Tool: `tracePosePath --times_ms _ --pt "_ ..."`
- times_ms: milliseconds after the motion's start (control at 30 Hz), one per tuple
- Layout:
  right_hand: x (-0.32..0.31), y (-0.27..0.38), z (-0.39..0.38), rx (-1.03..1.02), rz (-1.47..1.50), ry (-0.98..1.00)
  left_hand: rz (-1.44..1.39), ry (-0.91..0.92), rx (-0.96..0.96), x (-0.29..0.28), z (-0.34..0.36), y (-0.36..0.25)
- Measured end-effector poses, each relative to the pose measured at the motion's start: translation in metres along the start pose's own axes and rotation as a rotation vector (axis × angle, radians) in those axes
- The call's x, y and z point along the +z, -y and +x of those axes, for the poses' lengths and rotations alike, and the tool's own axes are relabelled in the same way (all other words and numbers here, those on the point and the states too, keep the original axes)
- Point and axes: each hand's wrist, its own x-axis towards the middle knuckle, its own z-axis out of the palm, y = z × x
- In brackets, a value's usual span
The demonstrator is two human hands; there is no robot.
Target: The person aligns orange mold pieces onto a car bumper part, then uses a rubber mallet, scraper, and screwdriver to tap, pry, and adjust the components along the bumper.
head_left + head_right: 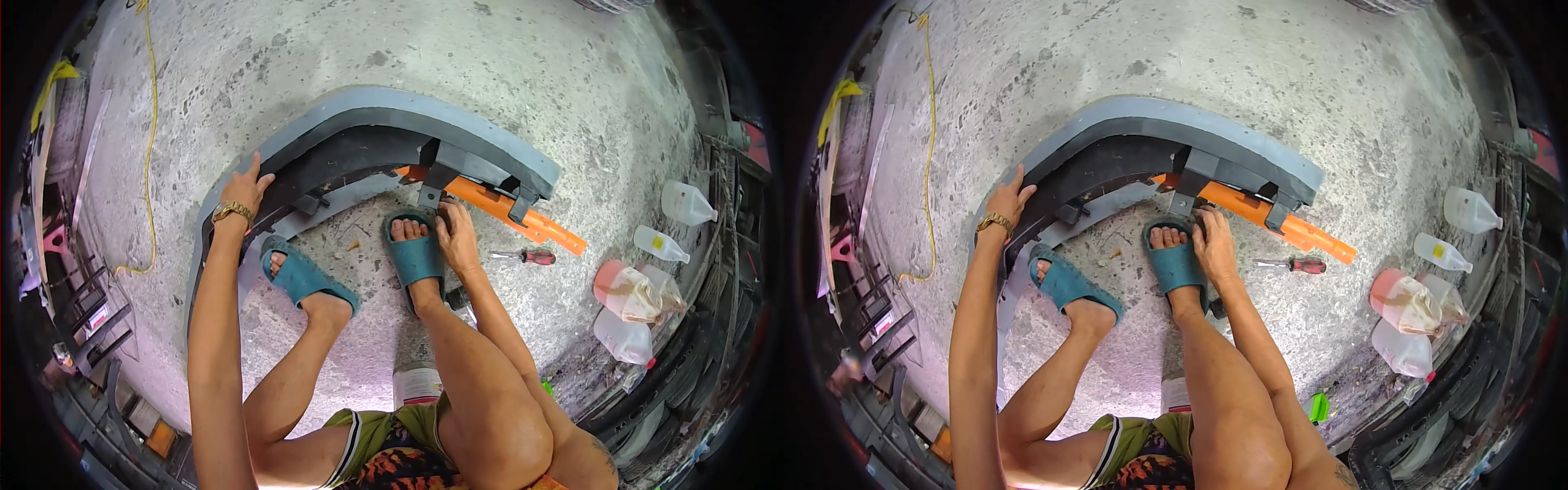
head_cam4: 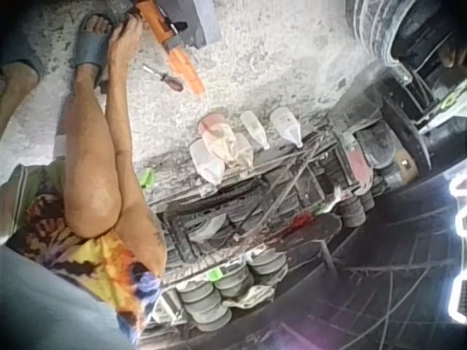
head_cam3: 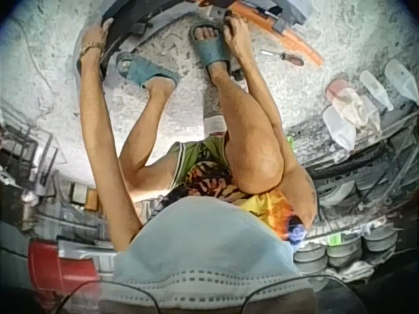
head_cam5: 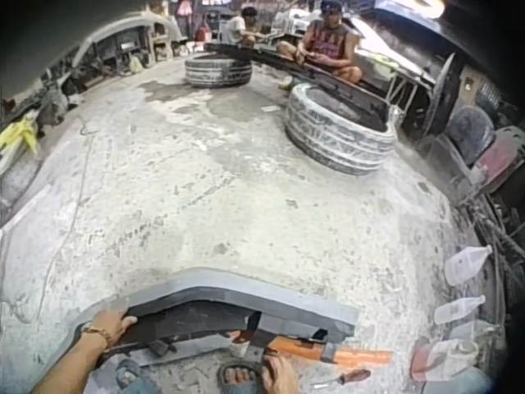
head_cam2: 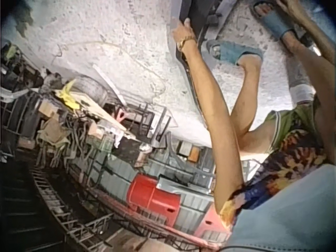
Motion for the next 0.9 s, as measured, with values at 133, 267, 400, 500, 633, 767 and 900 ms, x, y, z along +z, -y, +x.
tracePosePath --times_ms 133,267,400,500,633,767,900 --pt "0.007 -0.004 0.002 0.065 0.043 0.224 -0.003 0.002 0.030 -0.004 0.000 0.011" --pt "0.002 -0.009 -0.005 0.064 0.105 0.267 -0.051 0.038 0.049 -0.006 0.003 0.012" --pt "-0.001 -0.009 -0.010 0.078 0.118 0.244 -0.022 0.000 0.050 -0.008 -0.001 0.009" --pt "-0.001 -0.011 -0.015 0.108 0.137 0.254 -0.004 -0.009 0.045 -0.008 0.000 0.010" --pt "-0.021 -0.027 -0.036 0.186 0.040 0.253 -0.020 -0.016 0.066 0.000 -0.003 0.008" --pt "-0.062 -0.049 -0.068 0.293 -0.016 0.249 -0.053 -0.118 0.083 0.018 0.003 0.017" --pt "-0.103 -0.065 -0.094 0.400 -0.146 0.183 0.018 -0.157 0.160 0.013 -0.004 0.017"
